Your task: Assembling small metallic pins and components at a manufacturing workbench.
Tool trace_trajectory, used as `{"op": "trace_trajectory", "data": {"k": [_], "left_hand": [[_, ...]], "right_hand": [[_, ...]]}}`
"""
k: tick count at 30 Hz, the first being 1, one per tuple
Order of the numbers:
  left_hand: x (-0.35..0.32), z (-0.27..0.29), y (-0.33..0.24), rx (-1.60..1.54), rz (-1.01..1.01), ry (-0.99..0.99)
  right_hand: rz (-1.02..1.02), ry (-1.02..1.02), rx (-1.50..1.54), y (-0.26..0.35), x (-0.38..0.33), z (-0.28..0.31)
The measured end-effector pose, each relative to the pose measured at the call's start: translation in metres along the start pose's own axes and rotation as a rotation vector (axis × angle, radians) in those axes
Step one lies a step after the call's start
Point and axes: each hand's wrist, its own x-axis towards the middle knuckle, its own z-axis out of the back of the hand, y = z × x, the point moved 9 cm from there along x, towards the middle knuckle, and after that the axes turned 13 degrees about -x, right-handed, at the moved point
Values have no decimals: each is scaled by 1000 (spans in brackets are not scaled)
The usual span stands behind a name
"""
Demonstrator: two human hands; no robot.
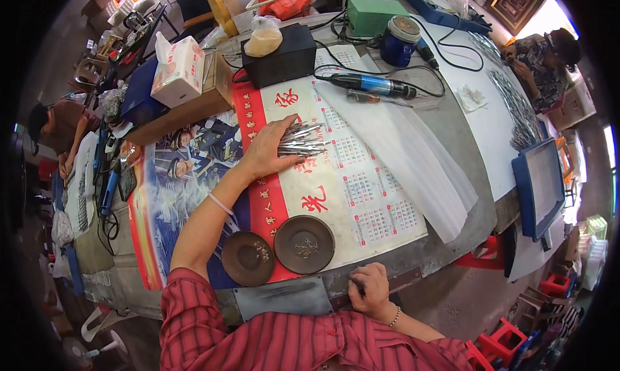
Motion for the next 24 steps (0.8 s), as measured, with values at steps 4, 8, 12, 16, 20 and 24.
{"op": "trace_trajectory", "data": {"k": [4,8,12,16,20,24], "left_hand": [[-13,-7,-11,-57,22,17],[-31,-15,-27,-77,23,58],[-45,-22,-48,-104,-32,89],[-58,-16,-65,121,-72,18],[-66,-17,-66,140,-57,40],[-62,-20,-75,216,-47,48]], "right_hand": [[-2,8,-9,1,-2,0],[-18,4,1,0,-2,0],[-20,-14,-6,0,0,3],[-21,-26,2,1,0,4],[-13,-14,0,3,1,3],[-7,-19,-16,4,0,5]]}}
